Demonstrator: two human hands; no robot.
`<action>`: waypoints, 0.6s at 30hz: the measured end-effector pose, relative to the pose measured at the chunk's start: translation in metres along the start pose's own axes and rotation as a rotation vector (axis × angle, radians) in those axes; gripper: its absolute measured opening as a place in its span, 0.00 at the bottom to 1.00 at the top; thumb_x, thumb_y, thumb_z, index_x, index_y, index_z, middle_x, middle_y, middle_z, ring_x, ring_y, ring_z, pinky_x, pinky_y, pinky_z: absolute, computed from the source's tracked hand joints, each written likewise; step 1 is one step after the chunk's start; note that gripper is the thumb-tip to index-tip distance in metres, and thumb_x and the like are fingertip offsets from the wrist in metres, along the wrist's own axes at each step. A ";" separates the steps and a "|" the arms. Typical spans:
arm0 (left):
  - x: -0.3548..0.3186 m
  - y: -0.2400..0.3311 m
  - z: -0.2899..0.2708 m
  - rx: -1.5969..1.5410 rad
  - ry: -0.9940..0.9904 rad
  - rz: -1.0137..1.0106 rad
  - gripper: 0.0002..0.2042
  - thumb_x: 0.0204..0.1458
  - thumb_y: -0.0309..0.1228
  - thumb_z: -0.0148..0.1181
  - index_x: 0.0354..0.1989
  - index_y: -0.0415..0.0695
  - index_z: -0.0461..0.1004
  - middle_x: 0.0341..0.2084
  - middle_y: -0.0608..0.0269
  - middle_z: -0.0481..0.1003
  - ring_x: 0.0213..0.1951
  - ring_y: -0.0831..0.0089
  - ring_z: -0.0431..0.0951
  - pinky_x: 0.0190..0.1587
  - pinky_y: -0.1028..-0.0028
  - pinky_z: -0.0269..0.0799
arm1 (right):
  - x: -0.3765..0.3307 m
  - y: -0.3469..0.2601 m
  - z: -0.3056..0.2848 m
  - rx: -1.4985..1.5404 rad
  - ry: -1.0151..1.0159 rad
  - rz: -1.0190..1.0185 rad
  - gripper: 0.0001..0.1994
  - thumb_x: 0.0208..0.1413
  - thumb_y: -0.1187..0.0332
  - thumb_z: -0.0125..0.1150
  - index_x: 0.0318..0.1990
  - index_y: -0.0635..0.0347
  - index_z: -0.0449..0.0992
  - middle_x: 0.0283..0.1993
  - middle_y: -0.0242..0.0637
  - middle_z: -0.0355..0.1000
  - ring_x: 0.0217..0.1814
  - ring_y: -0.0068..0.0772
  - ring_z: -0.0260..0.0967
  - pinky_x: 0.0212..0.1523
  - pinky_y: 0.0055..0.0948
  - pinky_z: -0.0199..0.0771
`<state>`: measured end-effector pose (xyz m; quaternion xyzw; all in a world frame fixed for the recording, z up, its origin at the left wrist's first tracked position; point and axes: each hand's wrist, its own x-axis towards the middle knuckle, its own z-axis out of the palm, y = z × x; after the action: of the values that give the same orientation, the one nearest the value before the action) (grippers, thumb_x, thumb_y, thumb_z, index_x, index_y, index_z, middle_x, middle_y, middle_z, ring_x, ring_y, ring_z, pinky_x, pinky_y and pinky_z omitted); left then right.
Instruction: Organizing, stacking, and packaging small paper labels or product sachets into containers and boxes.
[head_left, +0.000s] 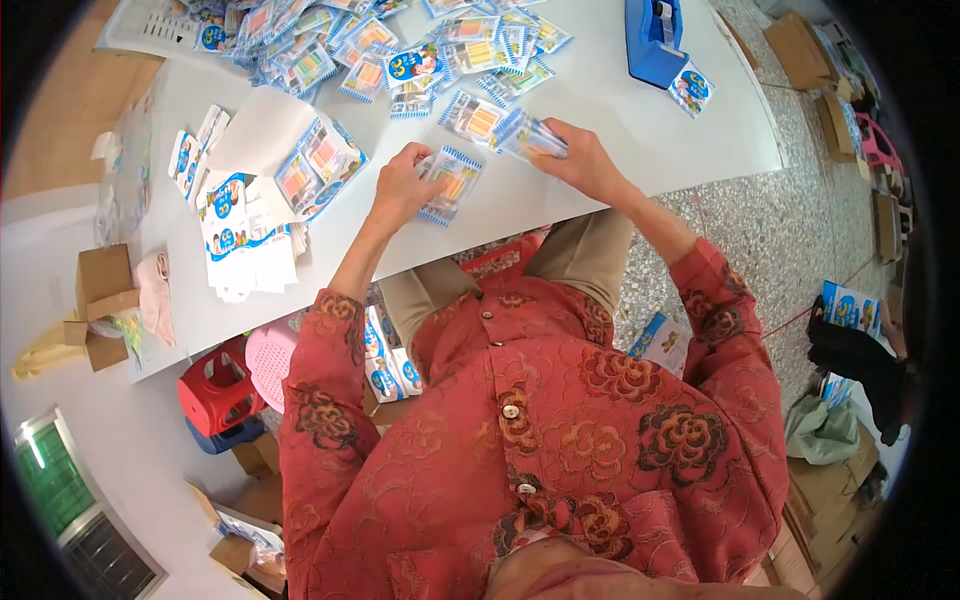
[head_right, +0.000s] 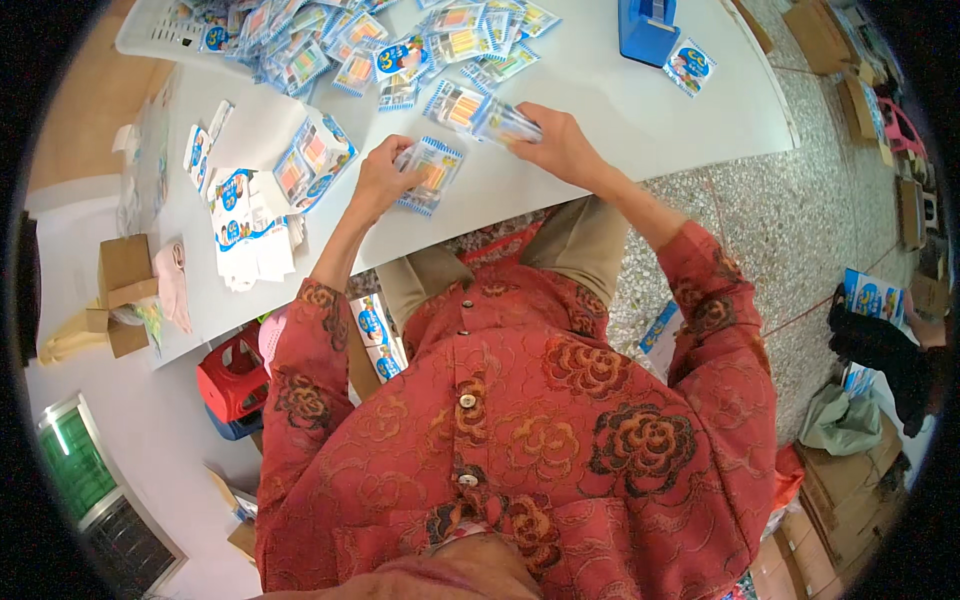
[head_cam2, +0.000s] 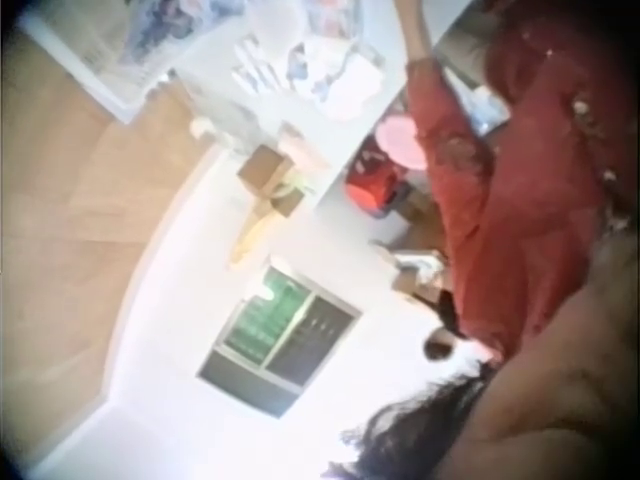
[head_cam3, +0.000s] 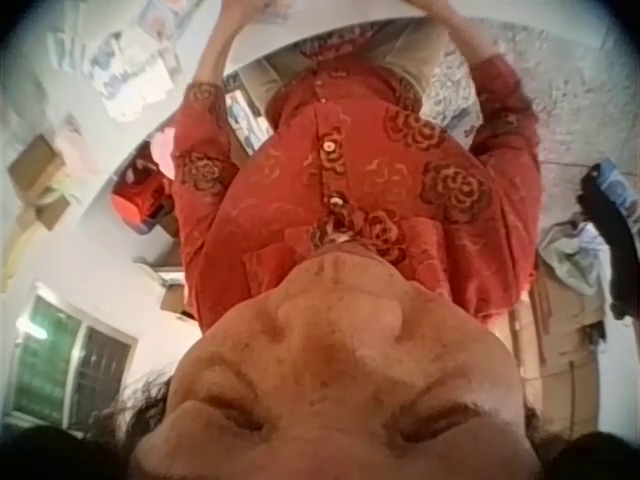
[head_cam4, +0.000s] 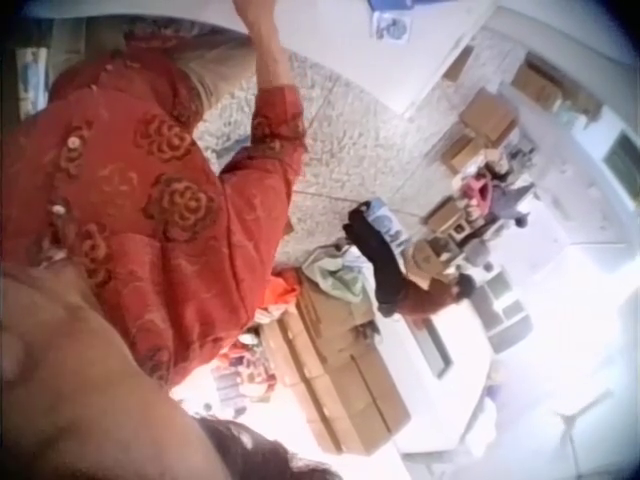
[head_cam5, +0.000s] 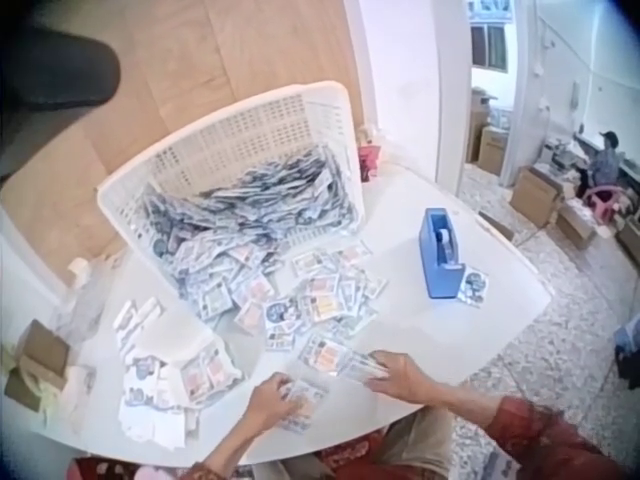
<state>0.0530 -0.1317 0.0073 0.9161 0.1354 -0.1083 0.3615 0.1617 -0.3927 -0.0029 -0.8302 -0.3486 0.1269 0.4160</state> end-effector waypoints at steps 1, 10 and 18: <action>-0.003 0.001 0.003 -0.180 0.068 -0.003 0.23 0.39 0.28 0.66 0.47 0.38 0.68 0.36 0.56 0.76 0.38 0.68 0.77 0.41 0.72 0.72 | 0.002 -0.003 0.004 0.293 -0.065 0.176 0.18 0.45 0.71 0.65 0.47 0.61 0.73 0.43 0.37 0.74 0.45 0.32 0.71 0.45 0.28 0.70; -0.019 0.023 0.041 -1.167 0.274 -0.069 0.18 0.41 0.16 0.57 0.44 0.37 0.69 0.36 0.62 0.76 0.36 0.77 0.75 0.40 0.76 0.72 | 0.015 -0.033 0.072 1.154 -0.152 0.330 0.25 0.49 0.68 0.66 0.55 0.62 0.68 0.49 0.35 0.72 0.49 0.22 0.68 0.50 0.25 0.67; -0.022 0.016 0.043 -1.669 0.346 0.055 0.21 0.38 0.12 0.48 0.46 0.37 0.66 0.38 0.61 0.74 0.40 0.75 0.73 0.44 0.77 0.68 | 0.033 -0.057 0.073 0.532 0.139 -0.064 0.31 0.45 0.63 0.66 0.56 0.65 0.63 0.48 0.43 0.71 0.51 0.38 0.69 0.52 0.32 0.68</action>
<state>0.0327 -0.1761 -0.0067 0.3563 0.2020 0.1770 0.8949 0.1224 -0.3028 -0.0010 -0.6871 -0.2996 0.1438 0.6462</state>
